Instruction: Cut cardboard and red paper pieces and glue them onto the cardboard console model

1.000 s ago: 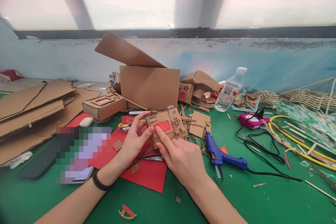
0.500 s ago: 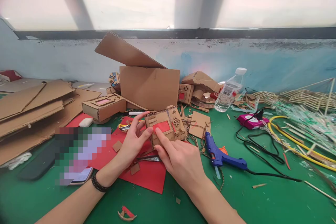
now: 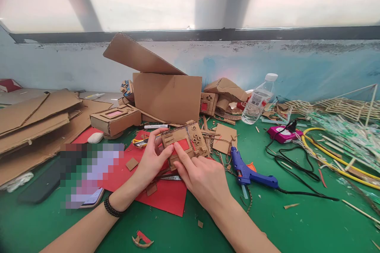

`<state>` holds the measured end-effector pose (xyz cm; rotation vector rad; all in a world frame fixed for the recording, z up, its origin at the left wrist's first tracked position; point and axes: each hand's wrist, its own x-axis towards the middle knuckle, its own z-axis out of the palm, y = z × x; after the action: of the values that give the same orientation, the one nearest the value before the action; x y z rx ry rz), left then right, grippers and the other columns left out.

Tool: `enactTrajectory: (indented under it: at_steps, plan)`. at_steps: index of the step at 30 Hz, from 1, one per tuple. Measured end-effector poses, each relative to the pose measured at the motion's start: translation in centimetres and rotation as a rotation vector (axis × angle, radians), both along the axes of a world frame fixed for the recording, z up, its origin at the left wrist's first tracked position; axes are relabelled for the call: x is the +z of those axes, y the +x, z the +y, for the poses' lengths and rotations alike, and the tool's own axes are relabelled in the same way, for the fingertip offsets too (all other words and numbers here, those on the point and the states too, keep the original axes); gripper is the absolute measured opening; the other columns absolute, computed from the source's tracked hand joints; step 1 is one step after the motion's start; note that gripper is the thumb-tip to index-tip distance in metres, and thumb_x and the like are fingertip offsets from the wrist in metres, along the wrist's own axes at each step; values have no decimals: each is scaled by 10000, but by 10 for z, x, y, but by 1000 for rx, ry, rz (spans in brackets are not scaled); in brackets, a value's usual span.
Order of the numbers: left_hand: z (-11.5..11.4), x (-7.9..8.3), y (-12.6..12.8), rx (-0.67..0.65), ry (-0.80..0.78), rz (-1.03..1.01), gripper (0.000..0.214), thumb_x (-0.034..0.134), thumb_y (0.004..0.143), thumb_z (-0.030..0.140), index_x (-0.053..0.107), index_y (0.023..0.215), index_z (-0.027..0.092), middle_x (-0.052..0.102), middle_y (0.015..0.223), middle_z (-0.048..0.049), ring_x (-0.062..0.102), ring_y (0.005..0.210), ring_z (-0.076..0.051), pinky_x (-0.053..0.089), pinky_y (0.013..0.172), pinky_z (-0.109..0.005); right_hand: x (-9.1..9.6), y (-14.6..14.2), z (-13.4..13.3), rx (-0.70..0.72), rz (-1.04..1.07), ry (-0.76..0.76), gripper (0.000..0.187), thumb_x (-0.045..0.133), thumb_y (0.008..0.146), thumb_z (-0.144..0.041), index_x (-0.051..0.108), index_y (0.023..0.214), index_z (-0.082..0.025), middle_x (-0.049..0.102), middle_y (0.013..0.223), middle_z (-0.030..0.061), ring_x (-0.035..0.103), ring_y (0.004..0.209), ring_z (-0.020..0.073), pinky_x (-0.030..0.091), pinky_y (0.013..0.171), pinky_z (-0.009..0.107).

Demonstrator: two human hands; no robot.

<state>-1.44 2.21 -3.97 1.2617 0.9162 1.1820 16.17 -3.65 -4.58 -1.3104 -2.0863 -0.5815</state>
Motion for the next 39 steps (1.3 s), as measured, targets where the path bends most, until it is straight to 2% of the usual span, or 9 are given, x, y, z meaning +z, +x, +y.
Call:
enactTrajectory:
  at_steps: [4, 8, 13, 16, 26, 33, 39]
  plan:
    - [0, 0, 0, 27, 12, 29, 598, 778, 863, 398, 439, 1331, 245, 674, 1242, -111, 710, 1120, -256, 594, 918, -364, -2, 1, 0, -33, -29, -9, 429, 472, 1112, -376, 613, 1494, -242, 634, 580, -46, 562, 512, 90, 273, 530, 303]
    - [0, 1, -2, 46, 15, 42, 606, 778, 863, 400, 446, 1343, 239, 676, 1259, -117, 704, 1128, -257, 586, 939, -375, -3, 5, 3, -59, -3, 8, 422, 465, 1116, -368, 641, 1465, -208, 672, 609, -31, 565, 513, 89, 279, 538, 304]
    - [3, -1, -3, 59, 38, 58, 597, 765, 881, 437, 461, 1357, 245, 678, 1262, -112, 698, 1145, -255, 577, 965, -379, -1, 4, 2, 20, -10, -34, 448, 442, 1126, -378, 593, 1509, -202, 655, 606, -37, 578, 533, 94, 288, 555, 296]
    - [4, -1, -3, 68, 31, 52, 618, 779, 867, 459, 469, 1356, 243, 679, 1268, -114, 694, 1151, -256, 578, 972, -379, -2, 2, 1, 3, -22, -31, 447, 428, 1129, -390, 600, 1505, -221, 640, 585, -42, 567, 510, 96, 267, 536, 310]
    - [1, 6, -5, -13, -33, 10, 719, 812, 831, 441, 423, 1407, 255, 638, 1329, -130, 701, 1145, -269, 611, 901, -361, -6, 7, 4, -34, 9, -44, 435, 437, 1124, -369, 604, 1500, -228, 703, 632, -27, 596, 532, 86, 267, 523, 303]
    - [4, -1, -3, 62, 26, 92, 635, 774, 851, 385, 440, 1375, 253, 668, 1263, -113, 707, 1117, -268, 603, 899, -372, -8, 3, 3, -49, 17, -50, 425, 445, 1116, -361, 620, 1488, -250, 716, 637, -15, 588, 531, 82, 260, 520, 298]
    - [2, 5, -3, 13, 15, 36, 600, 746, 880, 402, 450, 1380, 254, 672, 1288, -107, 684, 1170, -254, 586, 965, -373, -8, 3, 4, -64, 42, -27, 411, 445, 1118, -342, 641, 1468, -250, 717, 642, -16, 574, 518, 80, 271, 528, 294]
